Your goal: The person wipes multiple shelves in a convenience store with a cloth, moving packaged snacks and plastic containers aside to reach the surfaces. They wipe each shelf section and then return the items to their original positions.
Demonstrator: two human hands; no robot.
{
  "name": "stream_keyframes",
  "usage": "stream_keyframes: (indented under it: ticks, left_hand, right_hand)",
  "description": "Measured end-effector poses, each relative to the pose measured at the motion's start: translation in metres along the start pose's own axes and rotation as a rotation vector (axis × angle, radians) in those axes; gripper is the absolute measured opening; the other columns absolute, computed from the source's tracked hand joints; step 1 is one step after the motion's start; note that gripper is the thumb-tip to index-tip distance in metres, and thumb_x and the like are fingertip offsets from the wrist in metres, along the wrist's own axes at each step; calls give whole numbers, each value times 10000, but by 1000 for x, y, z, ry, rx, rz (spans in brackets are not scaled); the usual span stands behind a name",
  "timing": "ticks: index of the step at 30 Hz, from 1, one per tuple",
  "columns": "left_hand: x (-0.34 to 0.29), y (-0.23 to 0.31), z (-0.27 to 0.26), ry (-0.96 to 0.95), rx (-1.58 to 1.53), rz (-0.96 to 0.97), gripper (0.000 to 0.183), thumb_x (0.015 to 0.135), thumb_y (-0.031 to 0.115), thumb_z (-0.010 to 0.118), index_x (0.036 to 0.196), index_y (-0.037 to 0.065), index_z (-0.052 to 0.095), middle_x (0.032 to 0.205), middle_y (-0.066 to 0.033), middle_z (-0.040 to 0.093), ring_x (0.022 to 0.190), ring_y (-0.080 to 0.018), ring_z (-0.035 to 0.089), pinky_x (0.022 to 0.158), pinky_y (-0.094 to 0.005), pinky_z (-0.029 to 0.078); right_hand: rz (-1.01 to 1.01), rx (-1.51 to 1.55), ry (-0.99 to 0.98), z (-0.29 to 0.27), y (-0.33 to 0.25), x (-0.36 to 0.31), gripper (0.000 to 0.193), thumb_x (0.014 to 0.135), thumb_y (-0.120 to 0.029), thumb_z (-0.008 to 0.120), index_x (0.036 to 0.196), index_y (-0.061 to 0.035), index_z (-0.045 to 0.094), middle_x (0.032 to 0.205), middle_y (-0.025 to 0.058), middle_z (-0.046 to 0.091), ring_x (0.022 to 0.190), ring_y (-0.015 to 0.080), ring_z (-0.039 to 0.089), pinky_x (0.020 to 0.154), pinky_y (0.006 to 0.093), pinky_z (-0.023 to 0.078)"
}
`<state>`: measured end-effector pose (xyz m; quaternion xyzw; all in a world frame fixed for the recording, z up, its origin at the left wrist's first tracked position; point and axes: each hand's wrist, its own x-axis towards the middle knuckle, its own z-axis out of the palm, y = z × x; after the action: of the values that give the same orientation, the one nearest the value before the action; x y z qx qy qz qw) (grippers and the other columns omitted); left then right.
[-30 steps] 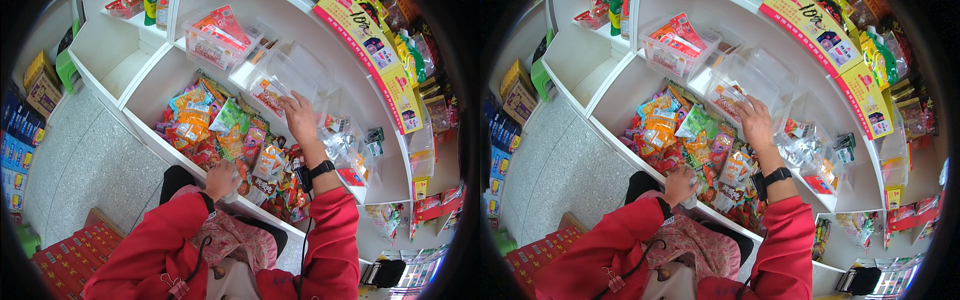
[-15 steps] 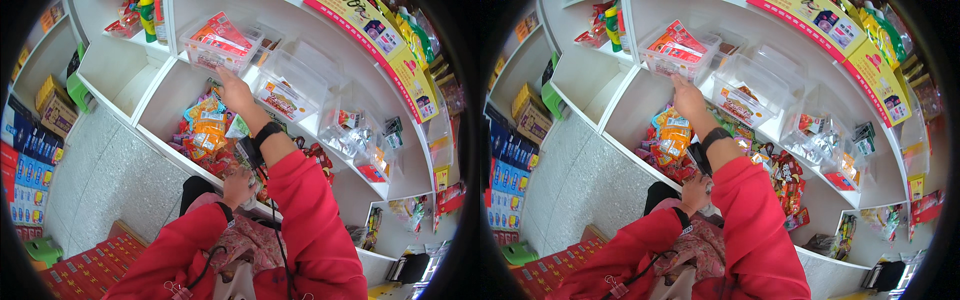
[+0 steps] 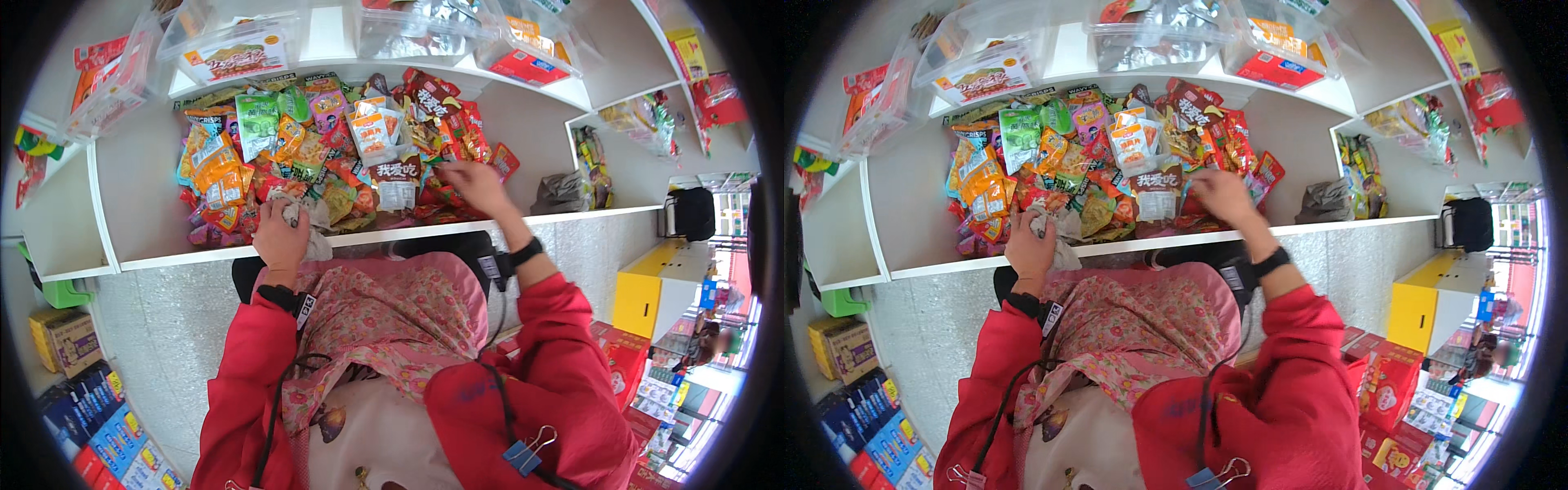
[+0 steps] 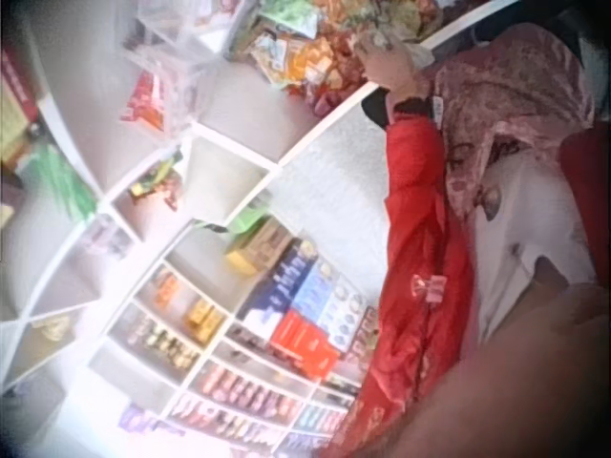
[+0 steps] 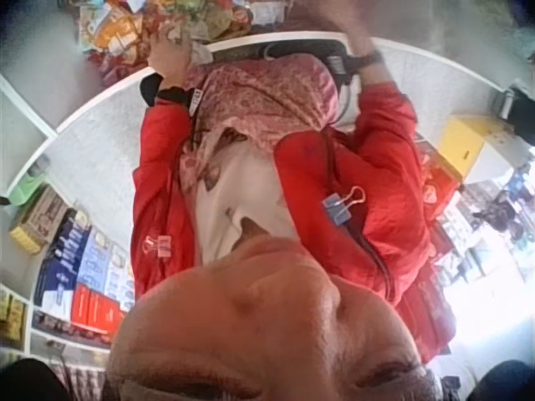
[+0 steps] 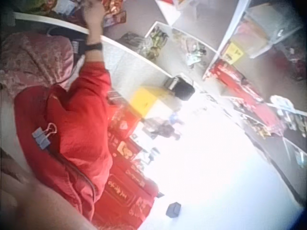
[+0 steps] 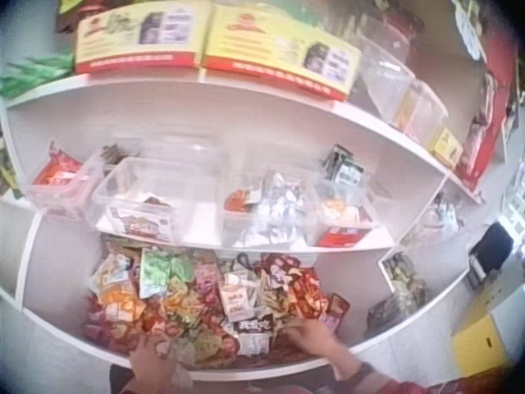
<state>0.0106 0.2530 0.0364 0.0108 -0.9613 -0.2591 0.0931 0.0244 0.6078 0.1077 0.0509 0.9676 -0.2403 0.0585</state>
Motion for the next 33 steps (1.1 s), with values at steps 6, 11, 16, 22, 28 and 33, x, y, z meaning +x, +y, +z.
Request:
stream_keyframes:
  ticks: [6,11,16,22,28,33]
  left_hand:
    - [4,-4,3,-48,-97,3,289,763,245,664,1000,90,601,1031,-159,588,946,-379,579,785,-436,480]
    - [5,2,-2,-3,-10,45,296,783,225,655,978,14,588,1032,-203,590,976,-389,564,834,-418,450]
    - [5,-1,-2,8,-83,117,261,784,174,652,981,20,577,979,-216,569,923,-413,551,815,-440,440]
    - [6,0,0,15,-17,105,209,779,161,658,931,45,576,911,-141,584,848,-354,584,727,-401,465]
    - [8,8,-5,-4,8,75,177,772,142,659,893,45,573,882,-145,579,819,-357,587,704,-402,466]
    - [8,9,-4,-12,15,35,164,763,109,660,887,42,575,884,-147,580,817,-351,590,702,-386,472]
  right_hand:
    - [189,-220,-33,-20,133,5,272,841,-358,522,895,-148,687,842,148,660,839,337,631,742,459,503]
    - [220,-126,-151,2,171,43,281,842,-377,526,921,-163,689,929,130,663,906,322,625,810,423,494]
    - [186,-91,-102,13,222,84,246,819,-316,557,869,-124,702,849,152,679,809,295,659,712,416,529]
    - [302,270,-280,90,217,162,311,834,-362,554,779,-80,673,744,90,660,701,243,646,678,366,500]
    - [281,-16,-208,166,172,222,543,897,-488,377,1087,-39,616,1124,208,603,1058,374,562,899,457,436]
    - [355,79,-233,202,143,231,478,871,-399,453,1161,-33,552,1140,234,589,1063,378,567,910,456,443]
